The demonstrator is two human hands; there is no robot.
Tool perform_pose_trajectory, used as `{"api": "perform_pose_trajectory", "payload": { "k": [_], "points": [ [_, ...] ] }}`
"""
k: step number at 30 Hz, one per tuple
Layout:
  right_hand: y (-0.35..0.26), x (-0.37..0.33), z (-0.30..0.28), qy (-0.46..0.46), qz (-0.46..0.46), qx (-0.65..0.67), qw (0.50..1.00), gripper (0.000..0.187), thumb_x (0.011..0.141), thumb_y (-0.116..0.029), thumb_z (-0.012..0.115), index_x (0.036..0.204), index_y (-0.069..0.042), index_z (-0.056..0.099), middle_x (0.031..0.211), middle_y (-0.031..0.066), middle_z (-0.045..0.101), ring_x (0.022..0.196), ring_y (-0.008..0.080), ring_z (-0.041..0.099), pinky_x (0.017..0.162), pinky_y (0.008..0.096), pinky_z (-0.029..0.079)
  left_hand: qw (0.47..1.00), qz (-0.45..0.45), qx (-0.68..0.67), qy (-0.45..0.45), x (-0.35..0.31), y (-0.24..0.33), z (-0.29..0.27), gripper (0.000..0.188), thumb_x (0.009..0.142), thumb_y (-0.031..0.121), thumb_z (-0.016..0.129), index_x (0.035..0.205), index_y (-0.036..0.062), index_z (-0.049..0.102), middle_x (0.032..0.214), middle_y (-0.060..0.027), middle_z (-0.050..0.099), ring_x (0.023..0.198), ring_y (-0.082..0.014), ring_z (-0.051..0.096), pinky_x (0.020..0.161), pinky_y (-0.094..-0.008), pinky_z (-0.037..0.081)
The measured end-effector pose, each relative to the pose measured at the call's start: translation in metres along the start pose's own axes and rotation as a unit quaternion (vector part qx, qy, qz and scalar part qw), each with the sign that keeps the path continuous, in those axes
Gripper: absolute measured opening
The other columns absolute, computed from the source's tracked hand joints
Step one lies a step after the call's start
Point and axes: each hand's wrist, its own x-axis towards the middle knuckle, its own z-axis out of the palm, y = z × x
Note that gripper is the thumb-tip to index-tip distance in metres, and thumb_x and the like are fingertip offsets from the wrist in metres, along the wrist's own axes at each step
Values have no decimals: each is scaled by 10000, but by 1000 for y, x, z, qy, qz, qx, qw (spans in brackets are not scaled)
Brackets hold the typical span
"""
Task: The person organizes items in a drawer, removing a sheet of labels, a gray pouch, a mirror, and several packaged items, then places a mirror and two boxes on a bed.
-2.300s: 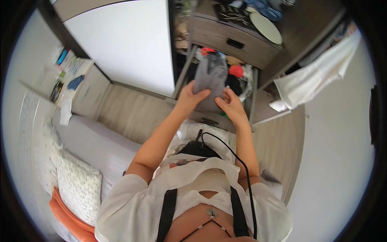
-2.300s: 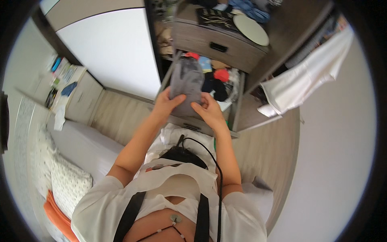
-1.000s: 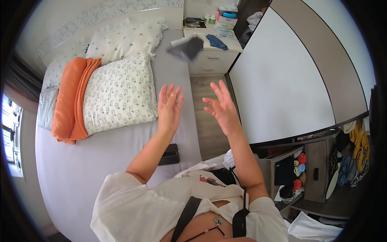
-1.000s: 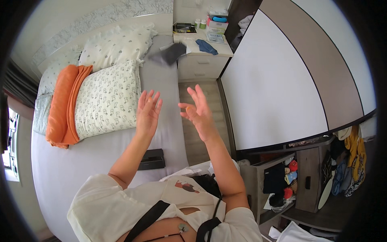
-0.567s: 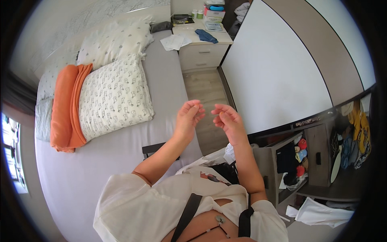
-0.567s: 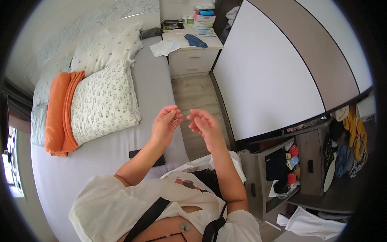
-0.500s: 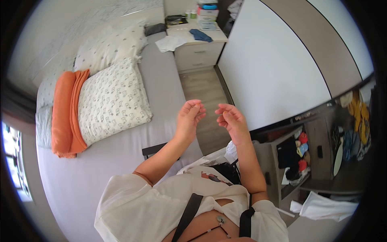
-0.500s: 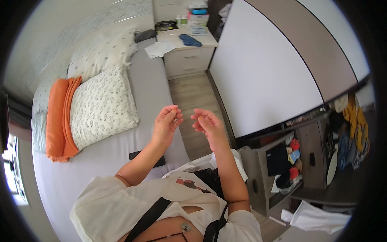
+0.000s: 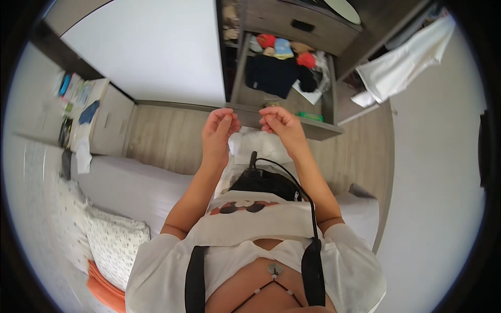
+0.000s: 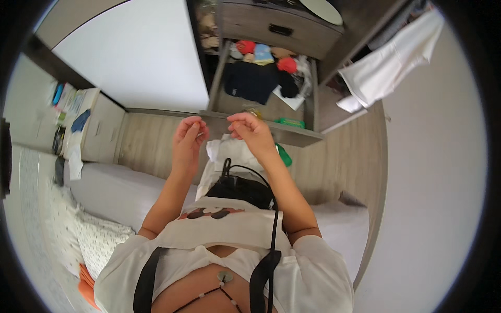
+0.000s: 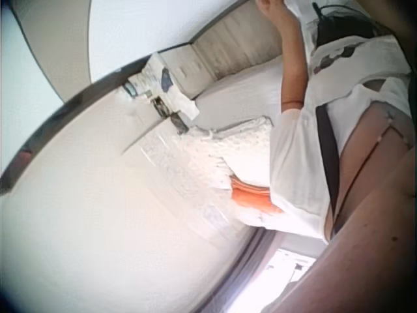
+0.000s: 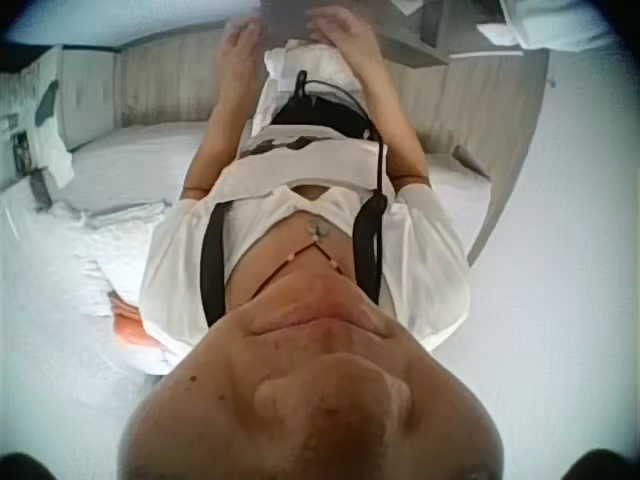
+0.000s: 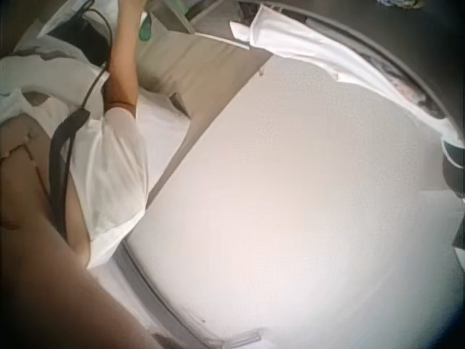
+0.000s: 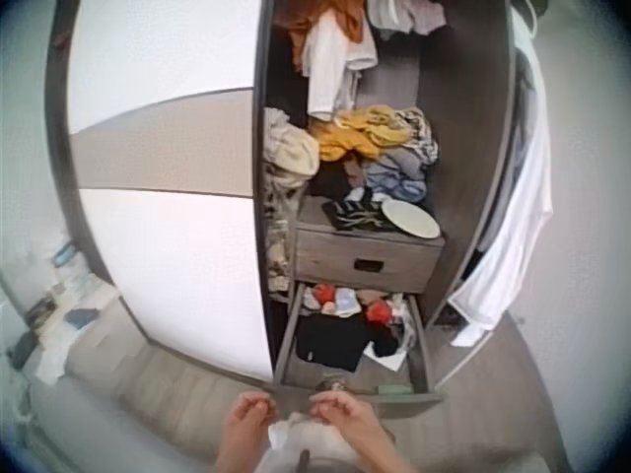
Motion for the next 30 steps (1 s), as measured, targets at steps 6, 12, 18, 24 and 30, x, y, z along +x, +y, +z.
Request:
{"api": "perform_pose_trajectory", "payload": {
  "k": [6,12,18,24,30],
  "points": [
    [10,-8,-69,172,-83,-252,949,153,837,-92,533,969,-65,605,770,40,610,672,100,562,632,226,448,963,64,249,-80,35,-34,33,102,861,98,517,944,53,557,908,-36,583,835,-135,544,774,-275,434],
    [15,-2,-93,175,-112,-519,829,123,805,-146,562,898,-85,615,801,97,628,695,266,599,601,325,467,745,305,577,-142,54,-46,31,120,790,92,555,905,62,577,851,-78,605,798,-249,560,814,-363,408],
    [8,-1,-111,155,-37,-398,904,131,812,-109,541,917,-86,616,780,103,633,651,245,613,592,317,471,743,312,581,-120,59,-48,24,74,780,120,577,835,71,582,746,-61,604,748,-248,563,782,-389,403],
    [-2,22,-181,173,-75,-474,860,176,775,-67,572,949,-62,599,788,125,626,699,249,615,648,321,471,763,120,621,-131,85,-32,50,109,776,133,584,877,91,580,775,-88,592,792,-284,553,682,-353,438],
    [-6,61,-185,-98,-25,-679,727,239,695,-74,631,930,-61,591,909,129,603,890,268,590,716,358,476,481,255,794,-270,156,-52,70,328,677,73,644,992,86,553,976,-72,556,960,-229,528,756,-365,441]
  ]
}}
